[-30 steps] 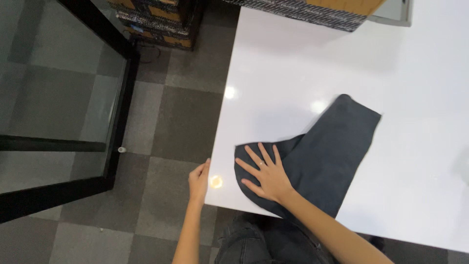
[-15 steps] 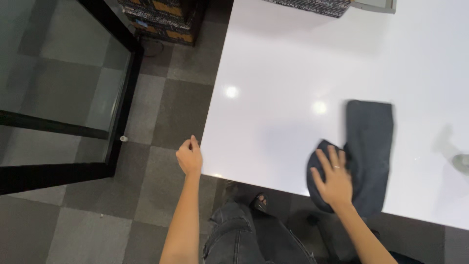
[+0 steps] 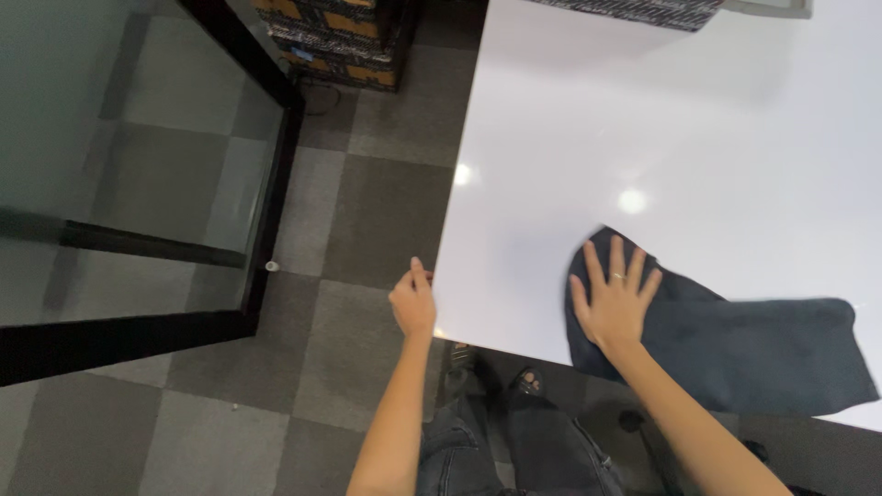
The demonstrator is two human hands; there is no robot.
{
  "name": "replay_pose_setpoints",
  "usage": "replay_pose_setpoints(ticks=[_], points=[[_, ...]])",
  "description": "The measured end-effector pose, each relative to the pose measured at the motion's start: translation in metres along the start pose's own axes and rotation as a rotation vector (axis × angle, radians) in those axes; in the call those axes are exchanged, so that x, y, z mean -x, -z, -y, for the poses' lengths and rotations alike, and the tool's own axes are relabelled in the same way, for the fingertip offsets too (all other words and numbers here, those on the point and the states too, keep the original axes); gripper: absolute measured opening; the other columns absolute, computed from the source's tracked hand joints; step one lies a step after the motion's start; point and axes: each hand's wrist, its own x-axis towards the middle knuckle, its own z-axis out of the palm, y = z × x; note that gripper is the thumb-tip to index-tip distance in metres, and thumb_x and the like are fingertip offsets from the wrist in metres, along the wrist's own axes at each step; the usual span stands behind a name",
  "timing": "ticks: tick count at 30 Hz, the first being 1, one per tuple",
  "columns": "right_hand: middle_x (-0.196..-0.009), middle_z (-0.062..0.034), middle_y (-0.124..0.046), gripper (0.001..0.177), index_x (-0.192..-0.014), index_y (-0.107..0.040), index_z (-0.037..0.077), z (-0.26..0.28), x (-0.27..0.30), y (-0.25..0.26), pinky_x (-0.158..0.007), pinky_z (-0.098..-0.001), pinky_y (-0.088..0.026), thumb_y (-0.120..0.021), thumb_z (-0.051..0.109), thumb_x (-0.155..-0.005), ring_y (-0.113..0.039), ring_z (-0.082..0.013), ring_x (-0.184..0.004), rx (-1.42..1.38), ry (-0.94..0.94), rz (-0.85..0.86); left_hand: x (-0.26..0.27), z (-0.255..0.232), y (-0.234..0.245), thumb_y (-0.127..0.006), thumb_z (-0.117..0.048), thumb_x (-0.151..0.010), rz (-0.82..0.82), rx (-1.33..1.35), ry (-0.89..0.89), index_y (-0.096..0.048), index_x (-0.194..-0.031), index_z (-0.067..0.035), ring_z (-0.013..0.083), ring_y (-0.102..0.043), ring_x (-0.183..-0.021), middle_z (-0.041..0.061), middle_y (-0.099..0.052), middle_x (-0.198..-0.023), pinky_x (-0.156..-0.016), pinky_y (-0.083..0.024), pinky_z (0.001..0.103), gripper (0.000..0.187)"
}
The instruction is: The person sprays a white desk with a liquid from a spray bottle and wipes the surface with a dark cloth.
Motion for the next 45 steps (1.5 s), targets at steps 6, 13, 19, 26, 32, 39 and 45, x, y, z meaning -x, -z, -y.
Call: replay_pose_setpoints(ticks=[6,13,19,26,32,39,45], points=[[-0.165,-0.0168,-0.029,0.065,-0.153,-0.046,0.024,0.123,-0.029,-0.007,-0.113,-0.0774,-0.012,-0.053,0.050,-0.094,-0.020,-0.0506,-0.151,-0.094,0.346,0.102,-0.001,0.004,-0.001,-0.038,-0.055,-0.103,0.008,0.112,0.077,-0.078,-0.089,-0.003,0.0278,-0.078,-0.078,0.011,-0.078,-0.082,-0.076,-0.058,0.040,0.068],[-0.165,-0.0088,-0.032,0.063,-0.153,-0.048,0.028,0.161,-0.076,-0.008,-0.117,-0.0731,-0.015,-0.055,0.049,-0.095,-0.026,-0.0439,-0.152,-0.268,0.525,0.098,-0.001,-0.004,0.004,-0.039,-0.051,-0.103,0.008,0.166,0.034,-0.079,-0.085,-0.003,0.0286,-0.077,-0.077,0.012,-0.078,-0.077,-0.075,-0.057,0.041,0.065],[-0.168,-0.0112,-0.031,0.061,-0.156,-0.048,0.026,0.166,-0.108,-0.027,-0.116,-0.0734,-0.016,-0.055,0.048,-0.099,-0.027,-0.0447,-0.152,-0.142,0.503,0.019,-0.002,0.000,0.002,-0.038,-0.049,-0.105,0.035,0.109,-0.055,-0.080,-0.081,-0.004,0.0328,-0.074,-0.078,0.014,-0.076,-0.077,-0.075,-0.056,0.045,0.066],[-0.166,-0.0147,-0.029,0.064,-0.156,-0.043,0.027,0.173,-0.054,-0.019,-0.115,-0.0745,-0.014,-0.053,0.051,-0.097,-0.024,-0.0478,-0.150,-0.116,0.461,0.083,-0.013,0.014,-0.007,-0.035,-0.048,-0.106,0.075,0.238,-0.091,-0.076,-0.090,0.002,0.0338,-0.076,-0.079,0.019,-0.076,-0.081,-0.076,-0.058,0.044,0.067],[-0.165,-0.0166,-0.028,0.066,-0.156,-0.044,0.025,0.186,0.006,0.000,-0.113,-0.0764,-0.013,-0.053,0.050,-0.096,-0.023,-0.0493,-0.149,-0.136,0.472,0.118,-0.017,0.022,-0.011,-0.026,-0.051,-0.107,0.090,0.240,-0.122,-0.076,-0.092,0.002,0.0367,-0.075,-0.086,0.019,-0.077,-0.086,-0.082,-0.055,0.046,0.075],[-0.165,-0.0116,-0.030,0.059,-0.153,-0.045,0.028,0.151,0.041,0.018,-0.114,-0.0753,-0.016,-0.053,0.047,-0.098,-0.025,-0.0441,-0.150,-0.200,0.588,0.194,-0.009,0.016,-0.003,-0.026,-0.051,-0.106,0.076,0.055,-0.135,-0.078,-0.089,-0.004,0.0388,-0.073,-0.089,0.018,-0.077,-0.087,-0.083,-0.054,0.049,0.072],[-0.166,-0.0080,-0.029,0.056,-0.154,-0.045,0.030,0.063,0.057,0.037,-0.117,-0.0699,-0.019,-0.051,0.044,-0.100,-0.022,-0.0405,-0.152,-0.152,0.484,0.226,-0.009,0.012,-0.003,-0.029,-0.049,-0.107,0.075,-0.054,-0.090,-0.078,-0.090,-0.006,0.0406,-0.072,-0.091,0.017,-0.077,-0.092,-0.083,-0.054,0.050,0.068]])
